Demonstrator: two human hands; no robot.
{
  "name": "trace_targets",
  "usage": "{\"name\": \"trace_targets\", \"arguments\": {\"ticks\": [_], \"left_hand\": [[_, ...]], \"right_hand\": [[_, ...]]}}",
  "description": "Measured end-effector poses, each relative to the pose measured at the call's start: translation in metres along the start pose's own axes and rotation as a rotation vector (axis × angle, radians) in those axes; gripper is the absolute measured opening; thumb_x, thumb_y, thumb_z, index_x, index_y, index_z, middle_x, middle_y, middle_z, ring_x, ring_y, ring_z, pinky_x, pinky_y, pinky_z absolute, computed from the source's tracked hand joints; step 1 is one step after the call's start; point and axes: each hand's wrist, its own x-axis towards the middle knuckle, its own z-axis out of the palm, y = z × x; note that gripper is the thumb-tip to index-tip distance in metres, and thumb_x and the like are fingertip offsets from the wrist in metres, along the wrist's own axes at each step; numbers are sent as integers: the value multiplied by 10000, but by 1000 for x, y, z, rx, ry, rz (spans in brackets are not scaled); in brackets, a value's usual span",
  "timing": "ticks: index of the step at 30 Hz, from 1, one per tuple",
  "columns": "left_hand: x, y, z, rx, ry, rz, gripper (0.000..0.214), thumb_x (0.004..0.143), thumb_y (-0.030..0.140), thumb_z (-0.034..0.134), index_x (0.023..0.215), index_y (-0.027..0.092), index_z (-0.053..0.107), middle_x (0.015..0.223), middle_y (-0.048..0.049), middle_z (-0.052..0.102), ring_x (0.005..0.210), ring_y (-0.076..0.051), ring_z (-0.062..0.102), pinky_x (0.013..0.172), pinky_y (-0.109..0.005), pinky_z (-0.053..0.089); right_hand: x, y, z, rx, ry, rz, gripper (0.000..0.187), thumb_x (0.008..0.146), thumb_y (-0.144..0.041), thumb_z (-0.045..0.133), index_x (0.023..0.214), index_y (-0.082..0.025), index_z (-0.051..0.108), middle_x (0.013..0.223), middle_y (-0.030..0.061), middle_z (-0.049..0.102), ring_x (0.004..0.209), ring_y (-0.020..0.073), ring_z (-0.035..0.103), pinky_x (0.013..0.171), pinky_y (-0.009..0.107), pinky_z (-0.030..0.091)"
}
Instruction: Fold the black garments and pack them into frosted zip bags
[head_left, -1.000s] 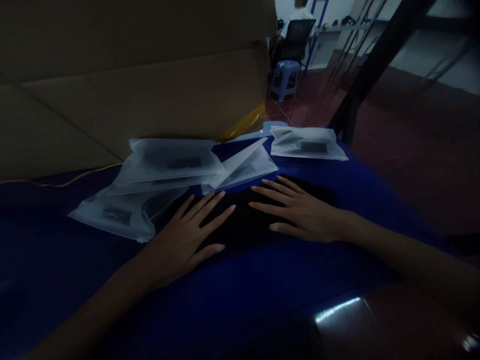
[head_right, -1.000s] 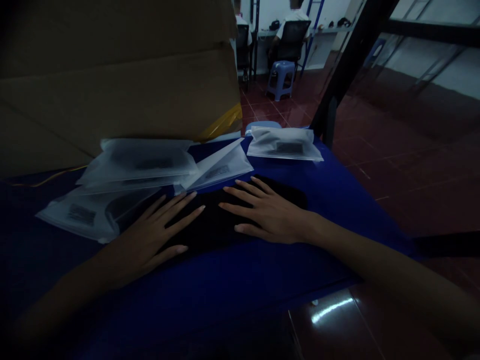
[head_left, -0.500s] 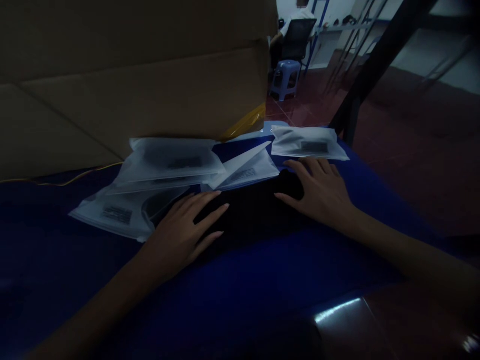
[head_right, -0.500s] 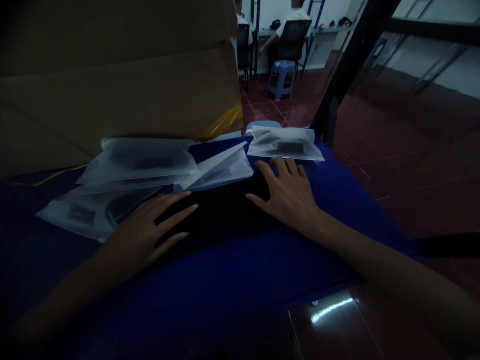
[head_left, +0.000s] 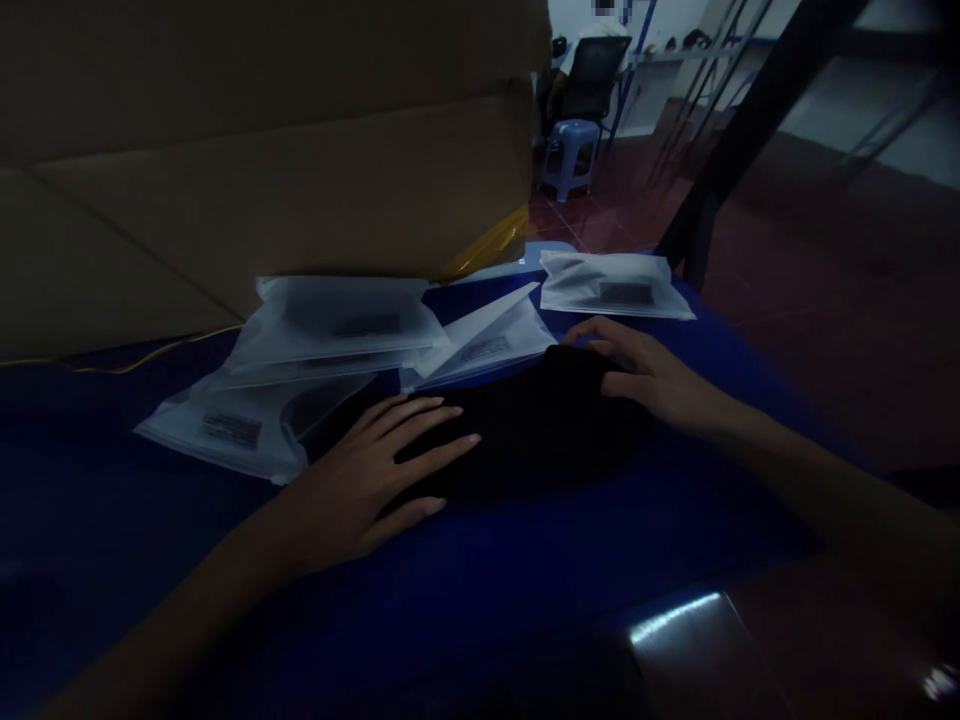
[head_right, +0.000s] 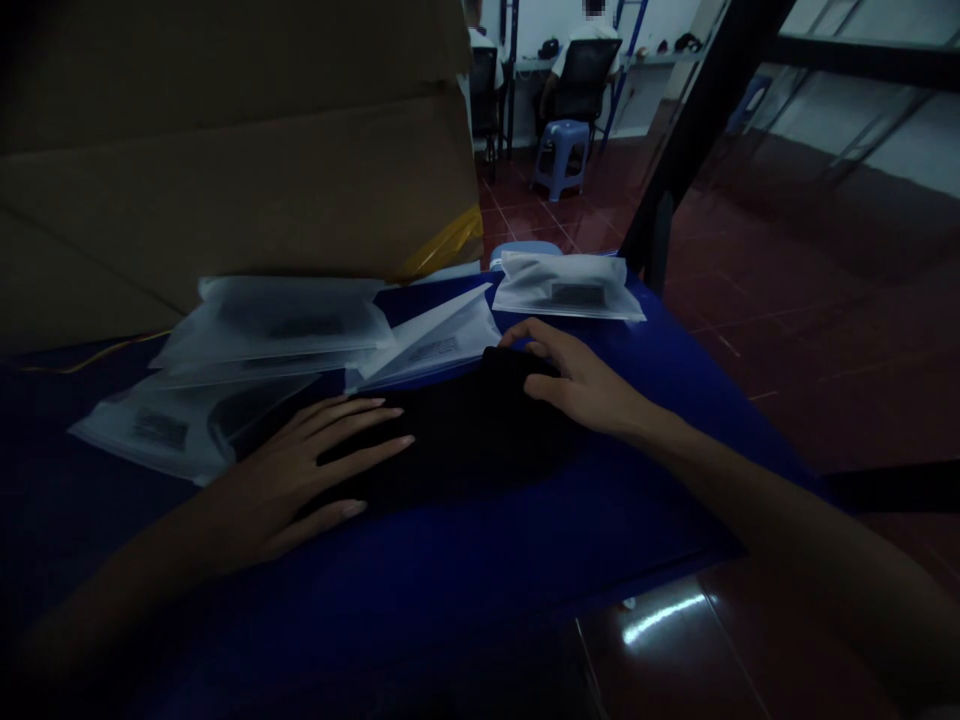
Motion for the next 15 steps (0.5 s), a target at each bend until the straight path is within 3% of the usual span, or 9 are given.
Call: {"name": "trace_targets", "arguments": {"ticks": [4,7,11,15], "left_hand": [[3,7,4,4,3,-21,628,1053,459,517,1629,416,270,1705,-37,295,1557,-377,277,1223,-669,304],[8,21,10,10,35,-25,603,1059,450,503,1624,399,298,1699,-54,305,1559,-387,264,1212,-688,308],[10,33,11,-23,49,-32,651,1063,461,496,1649,345,237,1686,-72,339,1552,-367,300,1228,-661,306],[6,21,2,24,7,76,679,1065,441,508,1659,304,208,1656,-60,405,1535,-311,365,1292,-595,202]], "right_hand": [[0,-4,-1,336,-105,45,574,769,-276,781,1288,-301,536,1189,42,682,920,219,699,753,376,598],[-3,-7,9,494,-163,53,651,787,-278,813,1365,-330,519,1123,8,691,947,199,703,851,391,601],[-8,-9,26,619,-221,28,679,806,-271,811,1412,-340,512,1075,-6,690,945,181,697,871,371,596],[-9,-7,31,657,-252,7,643,803,-238,824,1377,-328,548,1089,-9,687,928,151,688,852,317,590]]}}
